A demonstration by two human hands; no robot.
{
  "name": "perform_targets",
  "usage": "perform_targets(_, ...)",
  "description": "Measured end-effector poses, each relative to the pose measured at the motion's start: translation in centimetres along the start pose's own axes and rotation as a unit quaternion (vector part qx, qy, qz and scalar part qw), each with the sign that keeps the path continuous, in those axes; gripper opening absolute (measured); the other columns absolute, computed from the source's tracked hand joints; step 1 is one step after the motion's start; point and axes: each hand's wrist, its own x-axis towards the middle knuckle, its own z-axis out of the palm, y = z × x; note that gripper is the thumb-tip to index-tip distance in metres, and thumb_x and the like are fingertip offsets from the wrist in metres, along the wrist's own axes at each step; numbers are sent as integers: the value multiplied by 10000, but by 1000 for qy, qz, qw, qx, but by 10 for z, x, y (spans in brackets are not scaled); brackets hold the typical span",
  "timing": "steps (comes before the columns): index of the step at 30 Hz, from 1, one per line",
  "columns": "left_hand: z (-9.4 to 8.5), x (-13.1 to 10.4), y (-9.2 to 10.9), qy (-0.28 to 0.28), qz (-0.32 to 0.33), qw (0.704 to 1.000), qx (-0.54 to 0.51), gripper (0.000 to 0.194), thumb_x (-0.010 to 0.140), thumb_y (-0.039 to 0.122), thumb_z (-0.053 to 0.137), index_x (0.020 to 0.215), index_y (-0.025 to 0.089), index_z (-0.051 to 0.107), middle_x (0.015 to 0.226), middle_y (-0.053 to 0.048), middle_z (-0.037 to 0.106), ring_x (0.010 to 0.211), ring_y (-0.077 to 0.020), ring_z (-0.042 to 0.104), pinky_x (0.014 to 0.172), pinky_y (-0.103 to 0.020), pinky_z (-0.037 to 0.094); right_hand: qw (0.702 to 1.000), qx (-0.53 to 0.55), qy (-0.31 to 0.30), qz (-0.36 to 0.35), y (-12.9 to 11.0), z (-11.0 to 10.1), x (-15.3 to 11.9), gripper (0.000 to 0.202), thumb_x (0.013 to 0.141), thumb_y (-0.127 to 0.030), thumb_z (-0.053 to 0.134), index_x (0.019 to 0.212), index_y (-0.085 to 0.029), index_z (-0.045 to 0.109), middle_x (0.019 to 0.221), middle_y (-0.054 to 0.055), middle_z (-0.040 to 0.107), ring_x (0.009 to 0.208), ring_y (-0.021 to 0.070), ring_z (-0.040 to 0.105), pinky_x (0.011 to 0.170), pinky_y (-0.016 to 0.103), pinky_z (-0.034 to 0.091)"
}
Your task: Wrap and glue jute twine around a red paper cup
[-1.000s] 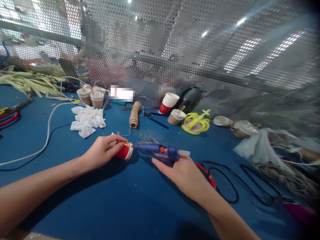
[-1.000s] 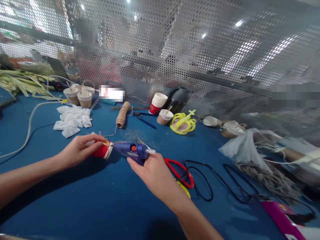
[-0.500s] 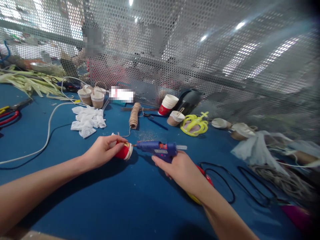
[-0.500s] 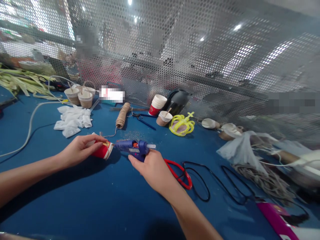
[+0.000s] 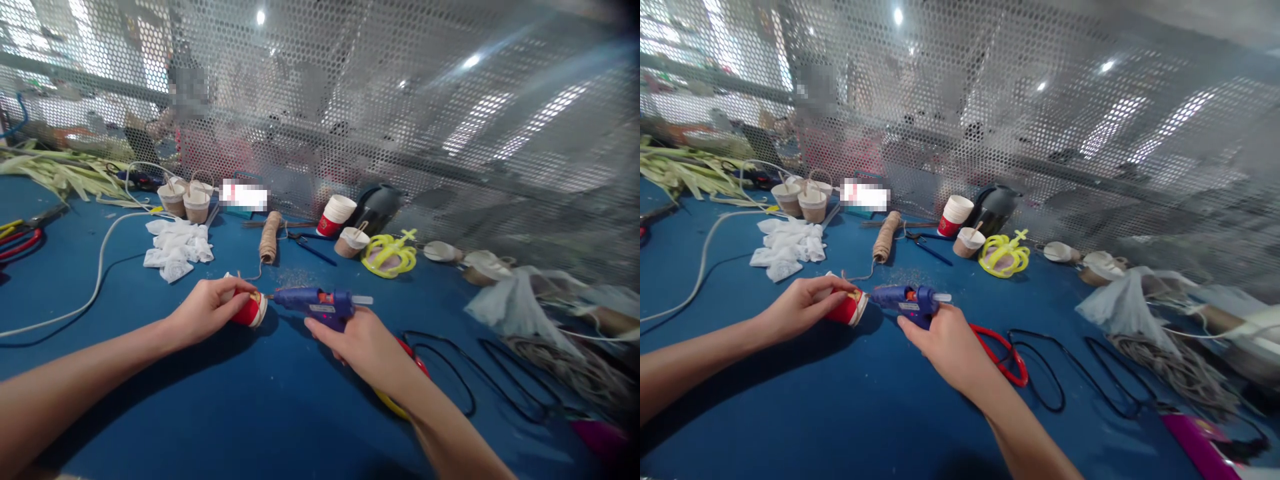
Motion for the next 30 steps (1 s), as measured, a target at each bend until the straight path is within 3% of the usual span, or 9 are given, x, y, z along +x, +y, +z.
perform_targets(9,-2,0,6,-11,-7,1000,-24,307,811,321,439,942,126,637,928,-79,691,794,-174,629,701,-264,493,1000,-13,-23,-4,-6,-3,-10,195,764,-311,528,813,-169,652,366,-72,450,382,118,431,494,239,396)
perform_targets(19,-2,-1,5,0,-4,1000,-11,288,811,310,445,935,135,638,924,-82,696,792,-183,630,713,-298,496,1000,15,6,-12,-5,0,-7,173,749,-316,529,668,-191,616,354,-62,437,366,123,432,436,243,380)
perform_targets(24,-1,-1,5,1,2,1000,7,299,813,324,444,946,137,637,886,-69,703,760,-177,629,695,-281,494,1000,11,16,22,-4,4,1,188,741,-322,533,648,-181,615,366,-39,488,401,144,494,453,248,394)
perform_targets(30,-2,-1,7,-5,-1,1000,5,311,815,330,442,954,131,637,890,-68,703,754,-171,631,688,-263,490,999,13,0,50,-6,5,3,199,742,-330,530,632,-176,592,353,-45,473,366,130,460,439,246,384)
